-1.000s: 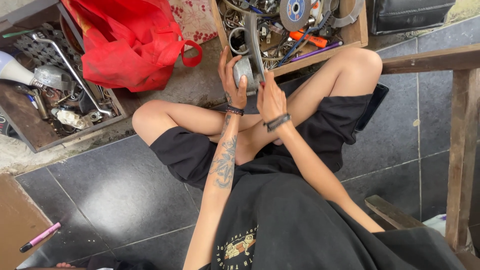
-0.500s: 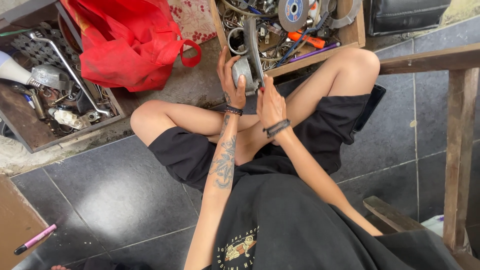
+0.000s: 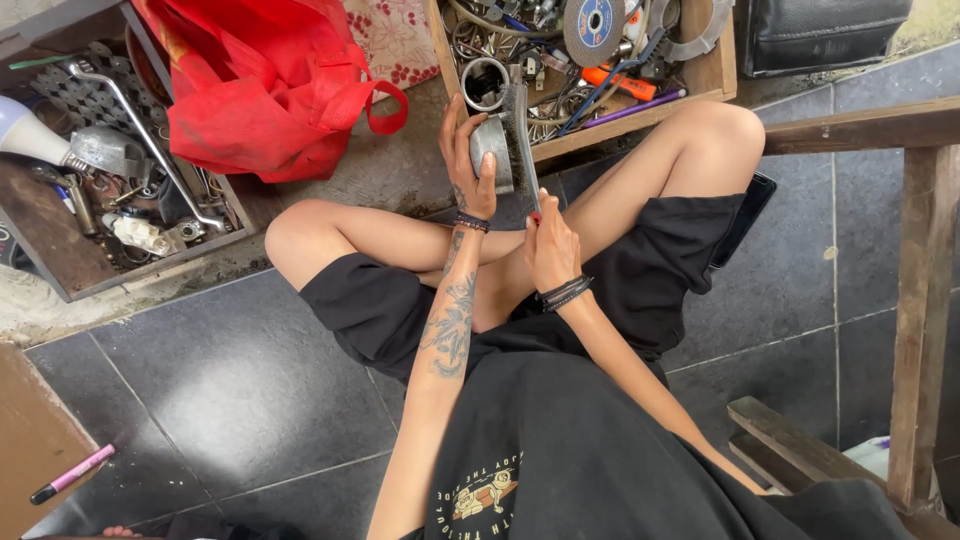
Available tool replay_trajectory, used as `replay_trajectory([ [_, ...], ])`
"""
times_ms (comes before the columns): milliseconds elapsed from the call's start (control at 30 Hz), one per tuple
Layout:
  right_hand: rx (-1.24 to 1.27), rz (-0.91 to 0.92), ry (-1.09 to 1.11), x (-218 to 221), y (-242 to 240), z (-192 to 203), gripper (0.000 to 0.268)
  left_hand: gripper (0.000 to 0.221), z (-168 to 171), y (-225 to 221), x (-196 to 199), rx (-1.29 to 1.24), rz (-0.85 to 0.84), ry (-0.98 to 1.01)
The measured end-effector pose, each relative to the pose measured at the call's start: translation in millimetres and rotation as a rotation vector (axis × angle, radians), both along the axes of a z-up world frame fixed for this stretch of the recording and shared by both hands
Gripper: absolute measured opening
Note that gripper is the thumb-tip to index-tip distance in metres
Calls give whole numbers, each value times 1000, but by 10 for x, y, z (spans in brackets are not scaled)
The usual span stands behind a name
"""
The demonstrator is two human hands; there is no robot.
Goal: Cleaning a metal engine component using a brush and cleaning solution while sitting on the floor.
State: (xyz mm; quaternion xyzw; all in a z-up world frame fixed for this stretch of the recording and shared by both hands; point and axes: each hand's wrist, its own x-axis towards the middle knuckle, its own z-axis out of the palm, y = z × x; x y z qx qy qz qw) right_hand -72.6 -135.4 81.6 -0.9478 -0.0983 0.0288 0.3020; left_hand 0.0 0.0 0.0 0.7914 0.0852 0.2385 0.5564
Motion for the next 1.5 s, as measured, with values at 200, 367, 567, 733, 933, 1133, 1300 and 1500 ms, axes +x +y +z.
replay_trajectory([
  [200,76,5,32,594,113,-94,41,65,-47,28,17,40,2,5],
  [367,60,11,8,164,41,-75,42,68,-24,11,13,-9,14,32],
  [567,43,40,-22,427,101,-180,50,66,-85,8,22,29,13,12],
  [733,0,1,11,137,19,-156,46,68,-38,39,29,29,12,45],
  [933,37,43,-29,424,104,-156,50,66,-53,57,-23,65,-10,61],
  [1133,77,31,70,49,28,24,46,68,-64,67,-64,43,16,49],
  [1300,49,47,39,424,121,15,42,58,-232,65,-3,76,-2,36],
  [1500,63,48,67,55,-24,125,42,57,-122,59,-29,67,-27,52],
])
